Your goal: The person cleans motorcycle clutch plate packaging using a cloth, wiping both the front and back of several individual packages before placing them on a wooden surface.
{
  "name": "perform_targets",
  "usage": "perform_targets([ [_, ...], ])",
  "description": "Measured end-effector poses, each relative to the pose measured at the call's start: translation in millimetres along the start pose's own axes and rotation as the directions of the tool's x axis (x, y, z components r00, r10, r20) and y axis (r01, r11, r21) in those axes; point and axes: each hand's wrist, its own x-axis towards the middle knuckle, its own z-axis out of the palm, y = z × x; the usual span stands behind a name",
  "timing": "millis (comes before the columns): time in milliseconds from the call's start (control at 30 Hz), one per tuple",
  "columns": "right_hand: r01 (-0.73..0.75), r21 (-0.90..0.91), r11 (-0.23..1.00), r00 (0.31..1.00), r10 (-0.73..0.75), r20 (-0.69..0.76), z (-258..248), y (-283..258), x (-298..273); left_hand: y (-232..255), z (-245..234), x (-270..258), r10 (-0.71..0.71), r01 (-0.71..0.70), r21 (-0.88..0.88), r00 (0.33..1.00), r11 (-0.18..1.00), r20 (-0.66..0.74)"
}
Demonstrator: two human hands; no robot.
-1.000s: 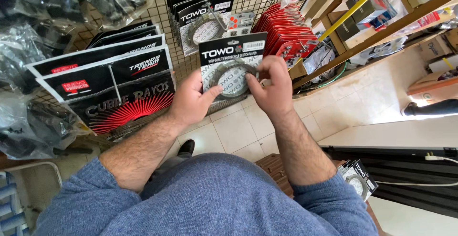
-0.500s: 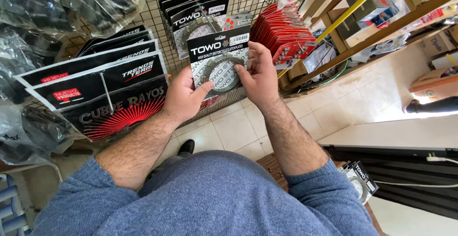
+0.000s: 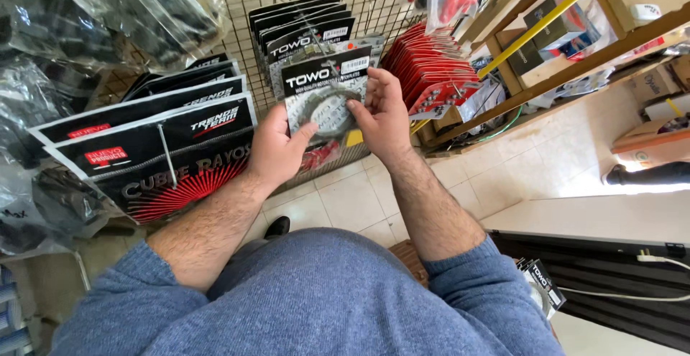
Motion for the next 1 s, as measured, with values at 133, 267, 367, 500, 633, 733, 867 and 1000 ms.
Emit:
perform_targets([
  [133, 0.010, -0.021, 1.000, 1.000, -0.010, -0.020, 17.1, 20.2, 25.2, -3.0, 10.1, 6.9, -0.124, 0.120, -0.036, 0.975, 0.992, -0.182],
  [267, -0.009, -0.094, 0.995, 0.998, 0.002, -0.065, 29.2, 13.1, 42.9, 27.1, 21.1, 3.2, -0.172, 0.139, -0.136, 0.944, 0.981, -0.281],
  [367, -0.025, -0.137, 0.990, 0.996, 0.013, -0.089, 33.0, 17.7, 49.2, 40.2, 22.2, -9.5, -0.287, 0.270, -0.119, 0.946, 0.955, -0.152],
  [500, -0.028, -0.136, 0.990, 0.993, 0.012, -0.118, 37.6, 38.5, 52.0, 21.1, 21.4, -11.6, -0.217, 0.213, -0.071, 0.975, 0.974, -0.049],
  [633, -0.047, -0.087, 0.995, 0.991, 0.035, -0.132, 39.8, 42.4, 48.7, 14.9, 16.0, -14.9, -0.335, 0.334, -0.050, 0.942, 0.941, 0.001],
  [733, -0.049, -0.089, 0.995, 0.991, 0.037, -0.131, 35.3, 31.3, 40.3, 4.6, 18.6, -27.8, -0.482, 0.485, -0.100, 0.874, 0.869, 0.053],
  [867, -0.072, -0.219, 0.973, 0.981, 0.030, -0.190, 8.2, 39.6, -10.8, -7.7, 41.1, -48.5, -0.583, 0.641, -0.312, 0.767, 0.701, 0.267],
  [1000, -0.252, -0.294, 0.922, 0.957, 0.191, -0.220, -31.4, 55.1, -130.1, -20.5, 60.9, -69.2, -0.635, 0.801, -0.202, 0.576, 0.563, 0.516],
])
